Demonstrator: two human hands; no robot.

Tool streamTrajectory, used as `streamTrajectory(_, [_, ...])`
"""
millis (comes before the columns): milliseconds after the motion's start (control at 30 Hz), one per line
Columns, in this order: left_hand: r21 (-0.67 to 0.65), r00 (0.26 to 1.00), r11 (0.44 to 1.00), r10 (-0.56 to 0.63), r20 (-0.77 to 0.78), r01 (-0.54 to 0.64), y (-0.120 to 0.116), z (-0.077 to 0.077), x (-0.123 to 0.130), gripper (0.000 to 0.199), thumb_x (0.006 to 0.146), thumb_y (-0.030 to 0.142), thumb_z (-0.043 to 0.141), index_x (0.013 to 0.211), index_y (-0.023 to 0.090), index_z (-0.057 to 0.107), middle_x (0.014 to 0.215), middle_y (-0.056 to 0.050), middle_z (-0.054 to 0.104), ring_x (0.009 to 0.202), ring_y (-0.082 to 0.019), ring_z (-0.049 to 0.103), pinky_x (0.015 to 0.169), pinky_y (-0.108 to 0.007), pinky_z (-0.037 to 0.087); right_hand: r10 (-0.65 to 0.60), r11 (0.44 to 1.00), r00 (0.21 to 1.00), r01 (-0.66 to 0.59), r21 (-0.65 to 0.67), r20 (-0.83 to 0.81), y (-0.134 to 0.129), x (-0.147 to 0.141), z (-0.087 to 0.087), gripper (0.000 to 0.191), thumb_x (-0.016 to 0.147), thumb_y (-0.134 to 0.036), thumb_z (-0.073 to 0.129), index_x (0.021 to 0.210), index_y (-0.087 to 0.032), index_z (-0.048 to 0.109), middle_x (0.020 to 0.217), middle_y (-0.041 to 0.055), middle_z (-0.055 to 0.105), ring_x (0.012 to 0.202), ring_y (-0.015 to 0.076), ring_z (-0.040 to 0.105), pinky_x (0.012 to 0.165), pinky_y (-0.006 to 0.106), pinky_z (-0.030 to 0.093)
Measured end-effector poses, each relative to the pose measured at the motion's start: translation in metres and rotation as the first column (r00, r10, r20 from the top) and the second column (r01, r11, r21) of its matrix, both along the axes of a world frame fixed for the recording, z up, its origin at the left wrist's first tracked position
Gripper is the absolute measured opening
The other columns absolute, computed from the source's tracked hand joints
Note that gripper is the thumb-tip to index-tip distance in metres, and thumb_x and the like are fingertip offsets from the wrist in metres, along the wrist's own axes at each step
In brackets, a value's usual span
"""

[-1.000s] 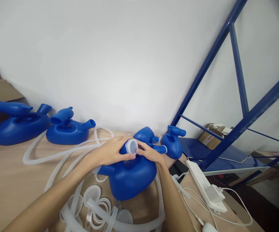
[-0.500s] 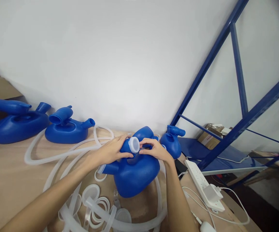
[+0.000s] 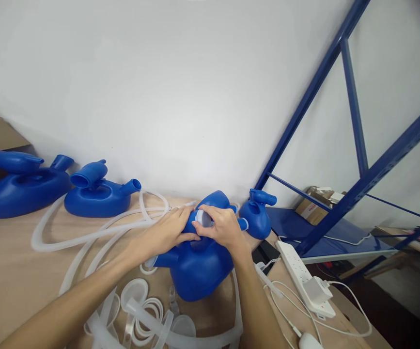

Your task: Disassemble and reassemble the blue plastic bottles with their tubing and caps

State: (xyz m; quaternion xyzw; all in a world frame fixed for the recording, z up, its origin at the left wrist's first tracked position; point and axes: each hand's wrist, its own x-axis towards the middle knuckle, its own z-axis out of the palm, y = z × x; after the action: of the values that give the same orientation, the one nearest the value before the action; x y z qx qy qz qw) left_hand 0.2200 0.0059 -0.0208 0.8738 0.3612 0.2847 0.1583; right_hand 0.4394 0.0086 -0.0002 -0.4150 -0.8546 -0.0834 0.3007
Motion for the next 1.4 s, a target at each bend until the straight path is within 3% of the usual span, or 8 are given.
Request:
streamTrajectory(367, [0.049, 0.999, 0.998, 0.037, -0.008, -0.036, 0.002, -0.003, 0.003, 0.057, 0.099, 0.058, 0.062, 0.139, 0.018, 0.05, 0.132, -0.017, 0.065, 0.124, -0.037, 0.064, 0.104, -0.052, 0.052, -0.312, 0.923, 0.948, 0.285, -0.258, -0.07, -0.021, -0.03, 0.018, 0.041, 0.106, -0.051, 0.052, 0.119, -0.022, 0.077, 0.105, 0.0141, 0.081, 0.102, 0.0323, 0.075, 0.088, 0.039, 0.052])
streamTrajectory(467, [0.042, 0.997, 0.997, 0.073, -0.026, -0.072, 0.003, -0.002, 0.003, 0.058, 0.098, 0.059, 0.061, 0.139, 0.019, 0.05, 0.133, -0.017, 0.065, 0.123, -0.038, 0.064, 0.102, -0.053, 0.053, -0.224, 0.905, 0.964, 0.152, -0.397, -0.142, -0.018, -0.019, 0.021, 0.047, 0.104, -0.055, 0.054, 0.133, -0.023, 0.072, 0.115, 0.0119, 0.079, 0.111, 0.0315, 0.072, 0.095, 0.041, 0.052])
streamTrajectory(600, [-0.003, 0.996, 0.997, 0.081, -0.049, -0.081, 0.001, 0.002, 0.003, 0.062, 0.098, 0.055, 0.064, 0.143, 0.017, 0.047, 0.135, -0.018, 0.064, 0.127, -0.038, 0.063, 0.104, -0.05, 0.052, 0.004, 0.802, 0.98, -0.122, -0.585, -0.198, -0.015, 0.017, 0.027, 0.07, 0.092, -0.054, 0.072, 0.154, -0.026, 0.054, 0.144, 0.0095, 0.066, 0.126, 0.0289, 0.065, 0.104, 0.04, 0.051])
streamTrajectory(700, [-0.012, 0.996, 0.996, 0.082, -0.04, -0.083, 0.0, 0.004, 0.004, 0.062, 0.096, 0.053, 0.068, 0.143, 0.017, 0.048, 0.136, -0.017, 0.065, 0.129, -0.037, 0.063, 0.105, -0.049, 0.052, 0.004, 0.764, 0.995, -0.068, -0.642, -0.101, -0.015, 0.041, 0.031, 0.064, 0.076, -0.044, 0.089, 0.134, -0.023, 0.069, 0.127, 0.0087, 0.072, 0.115, 0.0277, 0.066, 0.098, 0.038, 0.052])
streamTrajectory(800, [-0.007, 0.995, 0.996, 0.087, -0.053, -0.087, -0.002, 0.004, 0.005, 0.064, 0.096, 0.054, 0.068, 0.144, 0.017, 0.048, 0.136, -0.017, 0.066, 0.129, -0.037, 0.063, 0.105, -0.049, 0.052, -0.015, 0.738, 0.999, -0.014, -0.674, -0.038, -0.013, 0.049, 0.031, 0.03, 0.08, -0.037, 0.087, 0.102, -0.021, 0.077, 0.101, 0.0046, 0.075, 0.099, 0.024, 0.068, 0.088, 0.034, 0.051])
streamTrajectory(900, [0.031, 0.996, 0.997, 0.074, -0.053, -0.072, -0.004, 0.004, 0.007, 0.066, 0.096, 0.056, 0.068, 0.145, 0.017, 0.048, 0.137, -0.017, 0.066, 0.131, -0.037, 0.063, 0.106, -0.049, 0.051, 0.05, 0.712, 0.998, -0.061, -0.699, -0.037, -0.008, 0.041, 0.027, 0.016, 0.085, -0.033, 0.082, 0.091, -0.02, 0.077, 0.086, 0.0009, 0.073, 0.083, 0.019, 0.066, 0.075, 0.029, 0.048])
streamTrajectory(1067, [0.042, 0.998, 0.998, 0.041, -0.038, -0.039, -0.007, 0.007, 0.007, 0.064, 0.096, 0.057, 0.066, 0.145, 0.018, 0.05, 0.141, -0.018, 0.065, 0.133, -0.037, 0.061, 0.108, -0.049, 0.051, 0.169, 0.732, 0.983, -0.175, -0.658, -0.073, 0.004, 0.032, 0.017, 0.021, 0.085, -0.038, 0.082, 0.082, -0.017, 0.077, 0.074, -0.0009, 0.069, 0.071, 0.016, 0.059, 0.068, 0.028, 0.043])
streamTrajectory(1400, [-0.073, 0.999, 0.996, 0.05, 0.018, -0.048, -0.009, 0.009, 0.009, 0.058, 0.093, 0.058, 0.068, 0.136, 0.02, 0.056, 0.137, -0.016, 0.066, 0.126, -0.037, 0.064, 0.103, -0.05, 0.053, 0.167, 0.53, 0.906, -0.415, -0.739, -0.389, 0.02, 0.055, 0.001, 0.041, 0.074, -0.056, 0.089, 0.077, -0.017, 0.077, 0.073, 0.0018, 0.074, 0.065, 0.0154, 0.062, 0.069, 0.029, 0.05])
